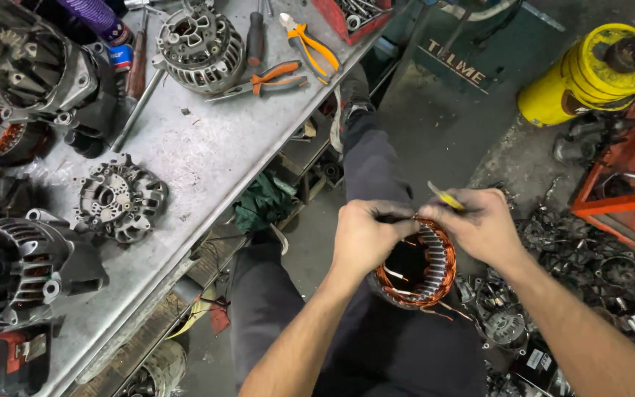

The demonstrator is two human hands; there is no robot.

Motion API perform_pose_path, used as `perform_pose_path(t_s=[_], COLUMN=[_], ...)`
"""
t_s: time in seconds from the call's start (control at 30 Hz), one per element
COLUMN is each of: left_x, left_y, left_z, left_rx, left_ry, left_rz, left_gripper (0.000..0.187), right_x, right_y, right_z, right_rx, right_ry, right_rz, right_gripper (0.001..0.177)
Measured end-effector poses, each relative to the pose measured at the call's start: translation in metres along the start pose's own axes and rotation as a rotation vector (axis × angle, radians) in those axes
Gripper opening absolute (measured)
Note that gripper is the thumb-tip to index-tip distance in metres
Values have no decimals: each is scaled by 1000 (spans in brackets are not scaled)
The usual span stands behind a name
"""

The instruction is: The person holds a cylindrical electrical component with copper windings in their lap and uses a yellow-handled tool to scrape and clean the copper wires. They rotate the component to access different sections of the windings throughout the process.

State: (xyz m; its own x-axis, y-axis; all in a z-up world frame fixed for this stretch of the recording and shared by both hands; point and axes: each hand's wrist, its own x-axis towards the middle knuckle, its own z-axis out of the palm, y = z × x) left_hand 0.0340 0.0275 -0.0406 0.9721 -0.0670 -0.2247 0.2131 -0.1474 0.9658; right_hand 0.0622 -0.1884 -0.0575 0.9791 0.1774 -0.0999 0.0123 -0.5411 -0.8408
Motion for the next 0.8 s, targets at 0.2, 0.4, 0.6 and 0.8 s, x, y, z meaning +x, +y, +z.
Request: perform_pose_path(t_s=[0.2,0.4,0.6,0.8], left_x=[-7,-9,-10,-15], left_y=[6,-3,0,-6], left_z=[13,33,37,33], left_rx=[14,-77,-39,60], left_ry=[199,309,303,342], left_rz=[-40,69,41,127], left_gripper=[22,21,24,24], right_x=[11,-9,0,7], right_y=[16,-36,-49,-38], right_z=[3,-30,-33,-42], right_rx=[113,-816,-1205,-1221], right_ry=[-82,-117,-112,-136], right_rz=[-13,-243,-81,7], right_gripper=[28,37,43,42])
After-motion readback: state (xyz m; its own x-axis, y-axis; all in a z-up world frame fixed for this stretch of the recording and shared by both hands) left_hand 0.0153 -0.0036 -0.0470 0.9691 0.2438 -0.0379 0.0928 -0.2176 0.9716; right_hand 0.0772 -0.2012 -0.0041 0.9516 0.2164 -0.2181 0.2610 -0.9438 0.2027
